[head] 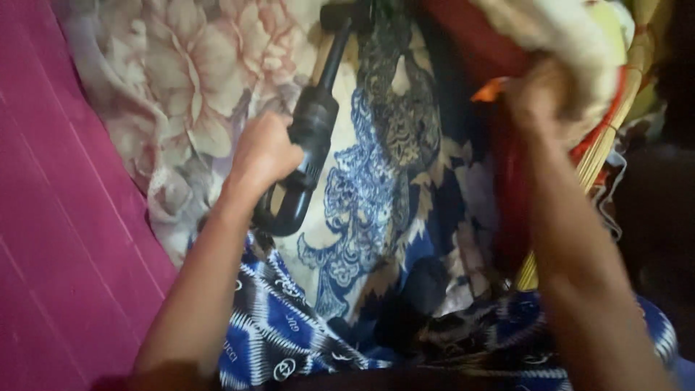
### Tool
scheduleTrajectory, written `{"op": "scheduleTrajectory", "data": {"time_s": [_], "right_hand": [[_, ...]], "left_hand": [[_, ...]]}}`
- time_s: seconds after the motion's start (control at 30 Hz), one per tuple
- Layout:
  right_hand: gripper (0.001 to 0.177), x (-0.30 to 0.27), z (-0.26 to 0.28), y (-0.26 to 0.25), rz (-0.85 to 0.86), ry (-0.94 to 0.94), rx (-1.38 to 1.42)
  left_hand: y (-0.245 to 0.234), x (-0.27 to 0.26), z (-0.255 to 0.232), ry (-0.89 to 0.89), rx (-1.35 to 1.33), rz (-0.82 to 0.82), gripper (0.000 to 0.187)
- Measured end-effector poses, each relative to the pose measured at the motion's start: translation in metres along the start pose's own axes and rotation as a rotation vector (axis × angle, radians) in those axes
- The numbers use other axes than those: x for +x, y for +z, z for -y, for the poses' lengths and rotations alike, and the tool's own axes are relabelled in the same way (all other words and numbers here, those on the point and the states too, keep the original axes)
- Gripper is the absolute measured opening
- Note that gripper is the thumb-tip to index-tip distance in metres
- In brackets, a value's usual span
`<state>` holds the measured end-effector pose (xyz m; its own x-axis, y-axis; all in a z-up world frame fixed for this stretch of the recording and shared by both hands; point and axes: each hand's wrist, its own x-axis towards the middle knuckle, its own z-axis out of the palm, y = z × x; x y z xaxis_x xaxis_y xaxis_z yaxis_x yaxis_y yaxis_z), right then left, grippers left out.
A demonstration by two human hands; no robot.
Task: Use a handheld vacuum cleaner nozzle to clean a patterned blanket and a blue rug on the floor.
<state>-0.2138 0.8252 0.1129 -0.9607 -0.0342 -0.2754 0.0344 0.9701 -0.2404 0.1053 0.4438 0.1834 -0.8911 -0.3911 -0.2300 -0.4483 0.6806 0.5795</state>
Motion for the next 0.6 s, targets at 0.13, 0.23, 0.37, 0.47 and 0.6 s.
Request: {"op": "scheduleTrajectory", "data": {"time_s": [0.13, 0.23, 0.37, 0.47, 0.6], "right_hand": [[0.056, 0.015, -0.045, -0.026, -0.010, 0.020, 0.136], [0.052, -0.039, 0.008, -0.020, 0.012, -0.214, 0.058], [0.064, -0.079, 0.028, 0.034, 0.051, -0.547, -0.036], [0.069, -0.089, 0.032, 0.074, -0.145, -0.957, -0.354], [0.052, -0.060, -0.008, 0.142, -0.369, -1.724, -0.269]], "left_hand": [[-0.012, -0.009, -0.021, -0.022, -0.017, 0.061, 0.053], [-0.017, -0.015, -0.039, -0.103, -0.056, 0.118, 0.056], [-0.011, -0.014, -0.022, -0.067, -0.041, 0.094, 0.053], [-0.005, -0.017, -0.002, -0.041, -0.046, 0.052, 0.055], [-0.026, -0.019, -0.001, -0.067, -0.076, 0.098, 0.057]]}}
